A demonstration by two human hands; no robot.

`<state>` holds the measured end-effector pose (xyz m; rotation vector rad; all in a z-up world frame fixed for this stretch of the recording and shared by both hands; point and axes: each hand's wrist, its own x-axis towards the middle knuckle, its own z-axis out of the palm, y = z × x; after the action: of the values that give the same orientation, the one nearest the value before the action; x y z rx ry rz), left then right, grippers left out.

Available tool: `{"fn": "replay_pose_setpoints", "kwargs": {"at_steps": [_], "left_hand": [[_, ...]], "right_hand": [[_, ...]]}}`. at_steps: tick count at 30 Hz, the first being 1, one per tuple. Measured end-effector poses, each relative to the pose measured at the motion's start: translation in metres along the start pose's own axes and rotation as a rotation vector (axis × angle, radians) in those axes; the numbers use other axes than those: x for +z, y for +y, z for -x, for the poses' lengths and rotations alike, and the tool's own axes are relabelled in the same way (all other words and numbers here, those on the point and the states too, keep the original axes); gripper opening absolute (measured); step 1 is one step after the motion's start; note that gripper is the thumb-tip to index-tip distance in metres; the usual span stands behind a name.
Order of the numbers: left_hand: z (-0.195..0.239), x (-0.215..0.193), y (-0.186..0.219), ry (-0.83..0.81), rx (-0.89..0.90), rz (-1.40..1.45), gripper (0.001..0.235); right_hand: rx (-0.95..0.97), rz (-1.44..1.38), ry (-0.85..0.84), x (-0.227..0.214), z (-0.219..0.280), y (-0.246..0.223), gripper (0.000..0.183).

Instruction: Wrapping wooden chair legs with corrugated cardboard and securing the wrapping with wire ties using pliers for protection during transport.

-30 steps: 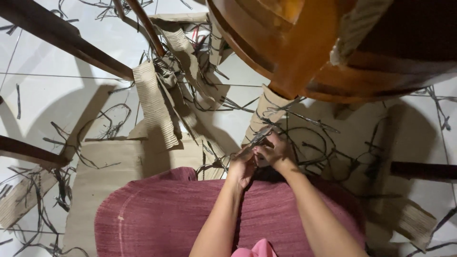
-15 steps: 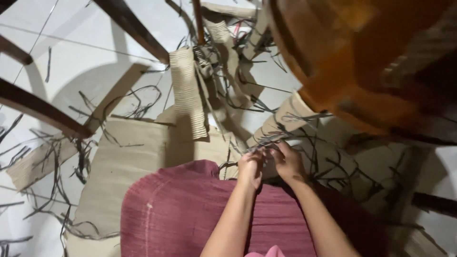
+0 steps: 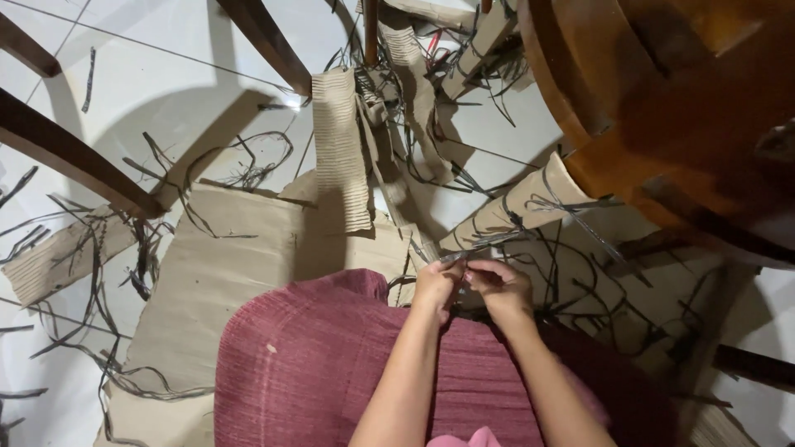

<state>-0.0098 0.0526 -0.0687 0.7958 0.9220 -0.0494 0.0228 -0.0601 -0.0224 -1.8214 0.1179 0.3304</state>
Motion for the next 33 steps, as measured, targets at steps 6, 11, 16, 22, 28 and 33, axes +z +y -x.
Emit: {"fn": "replay_pose_setpoints", "kwargs": {"at_steps": [6,11,16,22,28,33], "left_hand": [[0.026,0.002,0.020,-0.055,-0.075,0.055,0.034],[0.053,0.010,0.038,-0.091,-0.061,0.117,0.025],[0.002,0.007,-0.012,-0.126,-0.065,0.194,0.021],[0.005,0.009,-0.020,-0.106,-0.054,0.178,0.021],[0.038,0.016,0.007,-0.074,0.021,0.085,0.030],[0.021,0.013,-0.004,-0.060,0.025,0.065,0.027]], "right_hand": [[-0.036,0.135,0.020,0.000,-0.002,-0.007,0.020],[-0.071,0.507,0.018,-0.014,-0.015,0.017,0.024],[0.056,0.647,-0.036,-0.016,-0.018,0.018,0.021],[0.138,0.496,-0.036,-0.008,-0.006,-0.007,0.035],[-0.199,0.377,-0.045,0.004,0.000,-0.008,0.017],[-0.355,0.200,0.022,0.014,0.007,-0.024,0.017]]}}
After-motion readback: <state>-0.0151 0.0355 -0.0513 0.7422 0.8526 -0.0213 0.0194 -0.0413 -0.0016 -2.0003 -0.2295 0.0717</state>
